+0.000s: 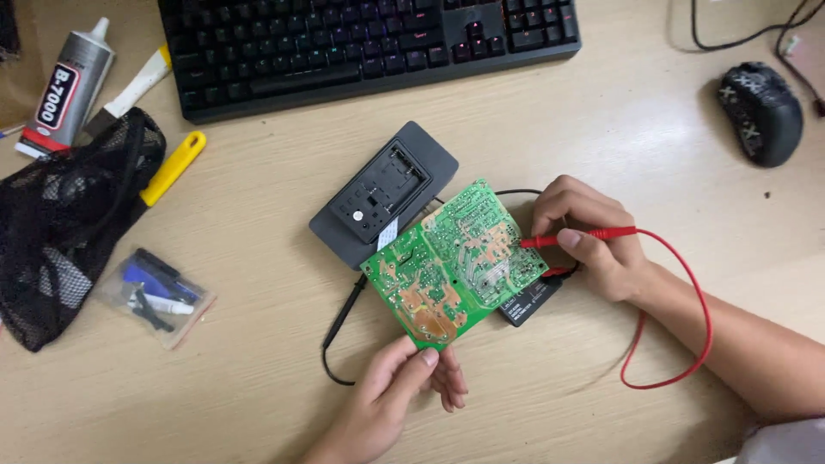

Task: Probing circuit board traces with a multimeter probe to test electrical connections.

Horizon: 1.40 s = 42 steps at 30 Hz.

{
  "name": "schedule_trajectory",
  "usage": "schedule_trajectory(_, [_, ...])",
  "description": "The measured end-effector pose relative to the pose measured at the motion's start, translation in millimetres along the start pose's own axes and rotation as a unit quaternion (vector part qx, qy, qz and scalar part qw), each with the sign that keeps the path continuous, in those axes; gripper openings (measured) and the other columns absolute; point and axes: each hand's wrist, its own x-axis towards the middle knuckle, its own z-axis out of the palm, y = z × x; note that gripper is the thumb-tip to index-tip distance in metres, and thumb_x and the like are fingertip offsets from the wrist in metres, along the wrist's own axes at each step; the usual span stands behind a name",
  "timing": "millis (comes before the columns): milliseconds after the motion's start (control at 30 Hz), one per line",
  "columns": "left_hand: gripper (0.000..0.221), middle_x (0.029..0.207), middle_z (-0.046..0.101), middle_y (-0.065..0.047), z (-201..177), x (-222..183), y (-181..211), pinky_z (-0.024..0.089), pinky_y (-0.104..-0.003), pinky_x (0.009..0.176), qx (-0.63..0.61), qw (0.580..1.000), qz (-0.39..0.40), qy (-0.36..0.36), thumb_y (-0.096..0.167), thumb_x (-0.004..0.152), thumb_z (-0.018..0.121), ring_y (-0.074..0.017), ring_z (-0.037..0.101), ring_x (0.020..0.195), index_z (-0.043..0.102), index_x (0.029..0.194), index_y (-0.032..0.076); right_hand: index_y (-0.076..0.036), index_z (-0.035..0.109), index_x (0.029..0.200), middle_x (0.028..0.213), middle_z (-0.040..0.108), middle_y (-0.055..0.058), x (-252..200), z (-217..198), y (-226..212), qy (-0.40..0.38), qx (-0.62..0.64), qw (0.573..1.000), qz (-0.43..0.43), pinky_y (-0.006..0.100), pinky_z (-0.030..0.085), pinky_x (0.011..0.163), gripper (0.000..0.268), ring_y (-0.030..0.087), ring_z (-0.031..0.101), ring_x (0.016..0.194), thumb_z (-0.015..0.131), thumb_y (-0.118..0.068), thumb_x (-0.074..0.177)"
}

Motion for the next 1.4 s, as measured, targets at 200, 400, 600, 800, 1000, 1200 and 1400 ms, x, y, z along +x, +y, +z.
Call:
schedule_trajectory(200, [0.033,0.101,0.079,-0.026,-8.0,3.9,12.7,0.066,-0.041,0.082,0.001,0.998,-0.044,-0.047,0.020,0.120,0.051,-0.0323,0.079,0.090,0.067,0.118,-0.008,-0.003,0.067,0.100,0.100,0.068,0.013,-1.4,3.8,-1.9,0.013,-0.002,0.999,-0.029,0.038,0.050,0.086,0.039,0.025,0.062,0.091,0.043,-0.030,0.113])
schedule_trajectory(400, [0.031,0.105,0.079,-0.026,-13.4,5.7,17.5,0.068,-0.042,0.084,0.024,0.996,-0.046,-0.078,0.021,0.121,0.049,-0.0330,0.081,0.090,0.065,0.121,-0.006,-0.002,0.071,0.105,0.102,0.072,0.013,-4.3,6.8,0.2,0.004,-0.037,0.997,-0.070,0.037,0.052,0.086,0.046,0.026,0.066,0.091,0.045,-0.037,0.118])
schedule_trajectory(600, [0.031,0.106,0.079,-0.028,-15.2,6.9,13.9,0.068,-0.042,0.082,0.021,0.996,-0.034,-0.081,0.019,0.122,0.048,-0.0349,0.081,0.090,0.064,0.122,-0.007,0.000,0.075,0.110,0.103,0.073,0.013,0.6,8.2,-14.9,-0.018,-0.068,0.992,-0.102,0.040,0.057,0.091,0.041,0.030,0.069,0.097,0.051,-0.032,0.117])
schedule_trajectory(800, [0.031,0.106,0.078,-0.027,-19.1,9.2,5.8,0.068,-0.043,0.084,0.013,0.996,-0.035,-0.085,0.021,0.122,0.050,-0.0353,0.081,0.091,0.064,0.123,-0.007,-0.001,0.072,0.108,0.104,0.073,0.013,-3.4,8.9,-1.1,0.018,-0.064,0.995,-0.075,0.038,0.054,0.089,0.037,0.027,0.068,0.094,0.049,-0.028,0.118])
schedule_trajectory(1000, [0.031,0.105,0.078,-0.028,-18.7,9.2,6.8,0.068,-0.043,0.082,0.014,0.996,-0.031,-0.080,0.020,0.122,0.050,-0.0363,0.081,0.091,0.064,0.122,-0.008,0.001,0.073,0.109,0.106,0.071,0.015,-4.1,10.2,-0.5,0.050,-0.059,0.996,-0.044,0.038,0.053,0.090,0.042,0.027,0.068,0.095,0.050,-0.033,0.119])
schedule_trajectory(1200, [0.031,0.106,0.079,-0.028,-18.8,9.2,8.7,0.067,-0.043,0.082,0.019,0.996,-0.032,-0.085,0.021,0.122,0.050,-0.0351,0.081,0.091,0.065,0.124,-0.006,-0.001,0.075,0.117,0.112,0.077,0.014,-2.3,9.9,-7.1,0.022,-0.076,0.995,-0.054,0.039,0.057,0.096,0.033,0.028,0.074,0.103,0.055,-0.028,0.118])
schedule_trajectory(1400, [0.030,0.104,0.079,-0.028,-16.3,8.9,11.1,0.068,-0.043,0.082,0.018,0.996,-0.036,-0.077,0.019,0.121,0.050,-0.0354,0.081,0.090,0.065,0.122,-0.007,-0.005,0.081,0.123,0.118,0.079,0.014,-6.6,8.9,-8.1,0.030,-0.080,0.996,-0.023,0.037,0.060,0.095,0.027,0.025,0.076,0.103,0.061,-0.022,0.115])
